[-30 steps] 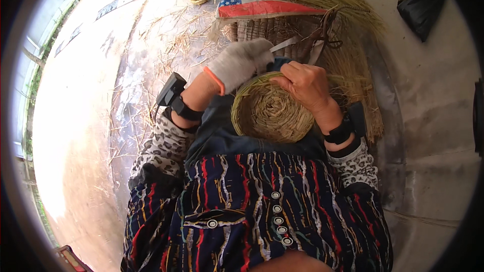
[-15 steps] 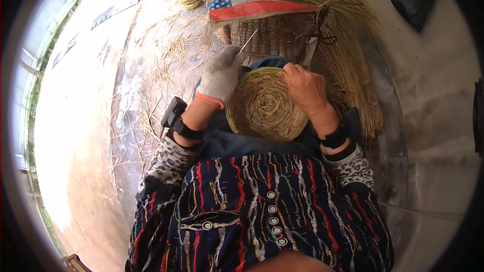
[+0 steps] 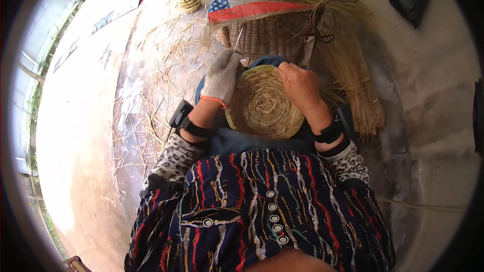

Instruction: Weaving a straw basket using long dried straw strands and a large needle.

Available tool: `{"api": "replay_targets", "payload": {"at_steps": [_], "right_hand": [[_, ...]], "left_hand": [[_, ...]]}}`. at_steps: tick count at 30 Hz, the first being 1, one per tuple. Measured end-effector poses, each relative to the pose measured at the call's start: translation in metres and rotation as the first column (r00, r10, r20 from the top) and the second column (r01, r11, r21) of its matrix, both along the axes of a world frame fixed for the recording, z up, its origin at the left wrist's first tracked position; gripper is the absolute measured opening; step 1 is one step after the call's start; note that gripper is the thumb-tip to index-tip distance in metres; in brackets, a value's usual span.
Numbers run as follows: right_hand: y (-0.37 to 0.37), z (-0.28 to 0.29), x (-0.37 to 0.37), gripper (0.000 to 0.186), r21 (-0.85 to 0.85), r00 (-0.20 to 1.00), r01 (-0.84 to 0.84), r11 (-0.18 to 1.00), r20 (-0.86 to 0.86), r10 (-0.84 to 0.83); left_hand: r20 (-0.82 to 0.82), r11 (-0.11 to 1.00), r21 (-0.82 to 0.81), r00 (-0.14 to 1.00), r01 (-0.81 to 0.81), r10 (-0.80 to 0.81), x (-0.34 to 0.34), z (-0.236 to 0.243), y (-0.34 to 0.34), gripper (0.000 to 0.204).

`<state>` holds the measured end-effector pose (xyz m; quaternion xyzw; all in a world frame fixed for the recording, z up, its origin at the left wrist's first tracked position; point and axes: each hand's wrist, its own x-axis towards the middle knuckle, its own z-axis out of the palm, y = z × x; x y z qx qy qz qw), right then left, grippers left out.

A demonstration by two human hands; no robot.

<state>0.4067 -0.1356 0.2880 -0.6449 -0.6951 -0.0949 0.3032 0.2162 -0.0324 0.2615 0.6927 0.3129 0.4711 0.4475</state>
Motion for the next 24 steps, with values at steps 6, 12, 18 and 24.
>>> {"api": "replay_targets", "payload": {"at_steps": [6, 12, 18, 24], "right_hand": [[0.001, 0.003, -0.001, 0.019, 0.025, 0.997, -0.058, 0.998, 0.043, 0.057], [0.003, 0.006, -0.005, 0.019, 0.064, 0.985, -0.132, 0.989, 0.118, 0.124], [-0.001, 0.008, -0.006, 0.016, 0.024, 0.993, -0.119, 0.993, 0.027, 0.119], [0.000, -0.002, 0.000, 0.016, -0.056, 0.997, -0.021, 0.998, 0.067, 0.024]], "left_hand": [[0.051, 0.989, -0.134, 0.996, -0.069, 0.077, 0.001, 0.038, 0.043, 0.016], [0.046, 0.969, 0.043, 0.969, -0.244, 0.242, 0.051, -0.007, 0.113, 0.016], [-0.123, 0.951, 0.134, 0.947, -0.279, 0.296, 0.040, -0.006, 0.130, 0.024], [-0.321, 0.619, 0.764, 0.939, 0.181, 0.121, -0.004, 0.028, 0.053, 0.030]]}}
